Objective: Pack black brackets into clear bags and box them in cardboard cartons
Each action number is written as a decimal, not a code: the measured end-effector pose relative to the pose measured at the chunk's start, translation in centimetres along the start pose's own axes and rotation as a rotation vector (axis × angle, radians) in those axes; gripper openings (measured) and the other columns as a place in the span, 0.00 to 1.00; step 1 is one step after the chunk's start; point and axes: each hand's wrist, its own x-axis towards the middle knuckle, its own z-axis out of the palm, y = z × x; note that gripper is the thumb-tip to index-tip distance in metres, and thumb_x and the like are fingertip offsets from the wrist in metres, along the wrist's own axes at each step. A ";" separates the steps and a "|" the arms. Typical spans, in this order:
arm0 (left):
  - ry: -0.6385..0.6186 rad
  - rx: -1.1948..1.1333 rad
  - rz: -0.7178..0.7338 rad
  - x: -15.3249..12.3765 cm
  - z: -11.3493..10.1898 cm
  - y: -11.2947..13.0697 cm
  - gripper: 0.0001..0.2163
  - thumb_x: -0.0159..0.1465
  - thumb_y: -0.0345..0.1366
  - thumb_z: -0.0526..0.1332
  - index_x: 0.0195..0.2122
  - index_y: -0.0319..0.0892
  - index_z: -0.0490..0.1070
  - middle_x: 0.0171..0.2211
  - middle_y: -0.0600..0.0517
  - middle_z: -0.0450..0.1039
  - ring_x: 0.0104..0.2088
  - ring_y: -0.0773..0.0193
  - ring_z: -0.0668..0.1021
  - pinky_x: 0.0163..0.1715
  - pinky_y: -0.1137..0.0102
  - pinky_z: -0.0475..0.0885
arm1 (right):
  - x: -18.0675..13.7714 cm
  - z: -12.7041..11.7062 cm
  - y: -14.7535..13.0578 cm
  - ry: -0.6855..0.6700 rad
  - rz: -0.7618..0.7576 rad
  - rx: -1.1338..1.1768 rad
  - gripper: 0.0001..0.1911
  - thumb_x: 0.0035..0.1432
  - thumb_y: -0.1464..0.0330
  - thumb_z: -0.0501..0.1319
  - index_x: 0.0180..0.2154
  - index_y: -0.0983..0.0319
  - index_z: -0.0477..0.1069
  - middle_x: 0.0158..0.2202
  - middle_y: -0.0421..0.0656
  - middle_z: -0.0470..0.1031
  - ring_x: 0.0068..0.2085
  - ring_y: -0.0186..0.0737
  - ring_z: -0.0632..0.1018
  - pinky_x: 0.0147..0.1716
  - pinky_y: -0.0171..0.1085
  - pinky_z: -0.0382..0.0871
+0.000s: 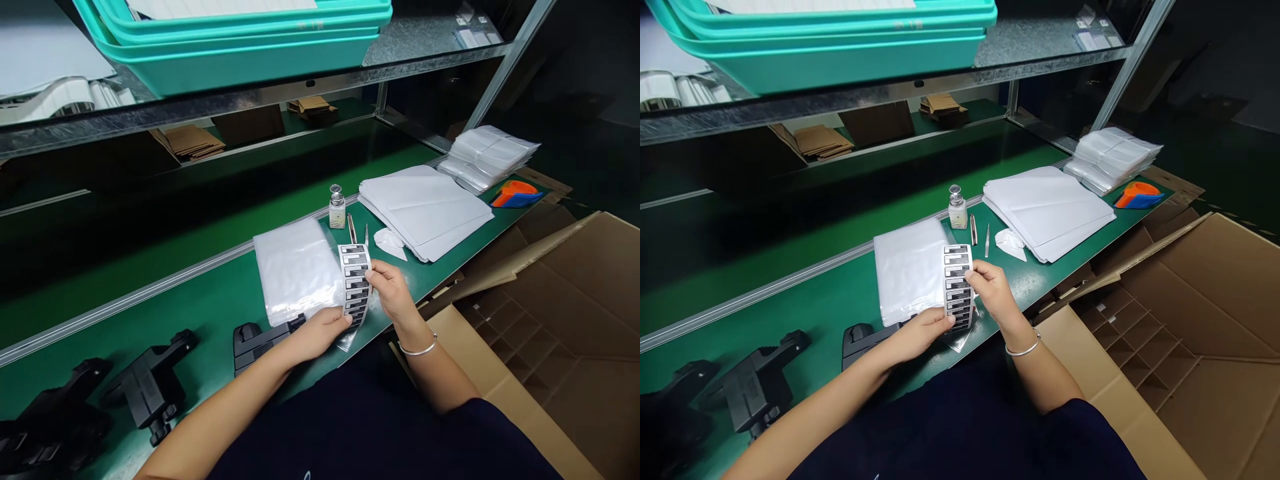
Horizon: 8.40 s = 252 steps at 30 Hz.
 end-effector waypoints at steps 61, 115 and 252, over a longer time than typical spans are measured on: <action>0.370 -0.398 0.109 7.6 7.8 -4.3 0.11 0.56 0.41 0.67 0.36 0.40 0.76 0.30 0.50 0.80 0.34 0.61 0.81 0.41 0.66 0.74 | -6.6 -7.8 8.0 0.278 -0.039 -0.324 0.06 0.55 0.63 0.64 0.29 0.58 0.74 0.27 0.39 0.73 0.28 0.37 0.73 0.29 0.37 0.68; 0.885 0.480 0.029 -12.2 -2.9 -13.4 0.20 0.64 0.28 0.50 0.57 0.42 0.65 0.64 0.44 0.59 0.67 0.51 0.56 0.65 0.48 0.55 | -4.0 13.5 8.6 -0.390 0.130 -0.501 0.07 0.52 0.67 0.59 0.23 0.58 0.65 0.46 0.46 0.74 0.53 0.50 0.69 0.55 0.51 0.58; 0.759 -0.103 0.184 -13.9 -4.1 -9.8 0.36 0.53 0.61 0.64 0.56 0.45 0.59 0.49 0.45 0.69 0.48 0.53 0.74 0.47 0.60 0.70 | -3.2 5.7 5.3 -0.384 -0.529 -0.413 0.18 0.58 0.74 0.62 0.49 0.51 0.68 0.40 0.44 0.72 0.43 0.45 0.76 0.38 0.46 0.75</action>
